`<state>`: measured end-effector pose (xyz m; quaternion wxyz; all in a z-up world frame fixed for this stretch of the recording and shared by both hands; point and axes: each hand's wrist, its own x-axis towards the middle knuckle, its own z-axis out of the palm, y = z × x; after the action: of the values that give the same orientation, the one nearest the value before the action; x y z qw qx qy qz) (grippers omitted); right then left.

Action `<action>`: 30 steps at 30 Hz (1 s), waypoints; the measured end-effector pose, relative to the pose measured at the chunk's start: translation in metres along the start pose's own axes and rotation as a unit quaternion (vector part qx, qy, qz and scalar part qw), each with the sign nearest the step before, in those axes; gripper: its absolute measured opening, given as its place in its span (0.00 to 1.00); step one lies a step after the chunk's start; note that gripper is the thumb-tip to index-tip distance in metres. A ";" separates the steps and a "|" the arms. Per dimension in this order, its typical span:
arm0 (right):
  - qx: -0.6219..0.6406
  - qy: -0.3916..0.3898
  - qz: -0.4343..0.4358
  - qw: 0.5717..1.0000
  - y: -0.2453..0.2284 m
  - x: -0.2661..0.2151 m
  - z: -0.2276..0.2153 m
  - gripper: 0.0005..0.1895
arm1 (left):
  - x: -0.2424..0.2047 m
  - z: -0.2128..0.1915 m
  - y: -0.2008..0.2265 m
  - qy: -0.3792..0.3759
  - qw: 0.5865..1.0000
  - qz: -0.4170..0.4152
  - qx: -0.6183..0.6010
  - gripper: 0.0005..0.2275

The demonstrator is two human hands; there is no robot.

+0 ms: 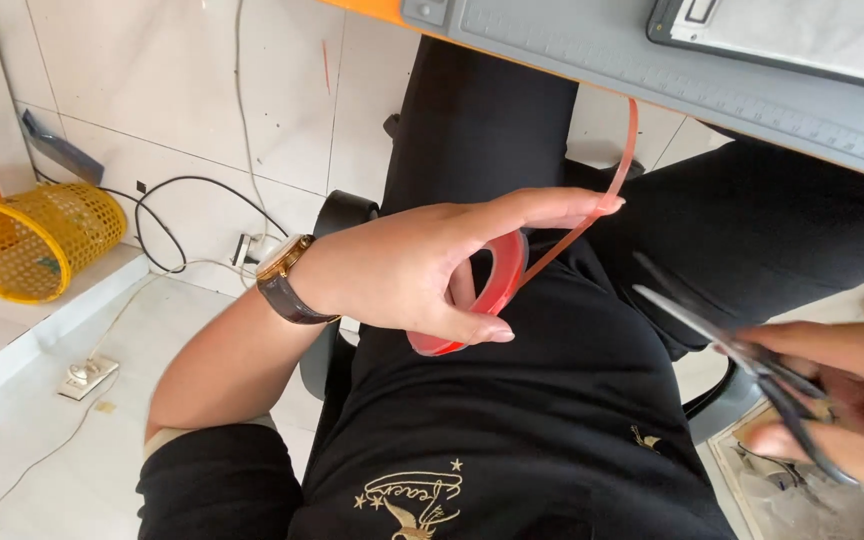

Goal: The person unrolls a strip of red adhesive tape, cuts it with scissors, and applies it along the edges of a disassembled smartphone back cover. They press the tape down firmly to secure it in place.

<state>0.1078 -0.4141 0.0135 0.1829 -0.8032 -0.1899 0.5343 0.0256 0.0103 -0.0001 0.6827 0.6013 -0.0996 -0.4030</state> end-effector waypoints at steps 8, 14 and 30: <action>0.045 -0.017 -0.148 0.988 -0.003 0.040 0.015 0.38 | 0.002 0.004 -0.004 -0.045 0.999 -0.019 0.018 0.44; 0.046 -0.023 -0.147 0.988 0.003 0.043 0.018 0.37 | 0.006 0.005 -0.011 -0.067 0.997 -0.014 0.020 0.44; 0.025 -0.012 -0.113 0.993 -0.006 0.046 0.016 0.30 | 0.006 0.003 -0.014 -0.083 0.996 -0.003 -0.020 0.44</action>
<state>0.1087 -0.3847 -0.0259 0.2594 -0.7655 -0.2681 0.5243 0.0218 0.0051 -0.0145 0.6824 0.5526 -0.1459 -0.4557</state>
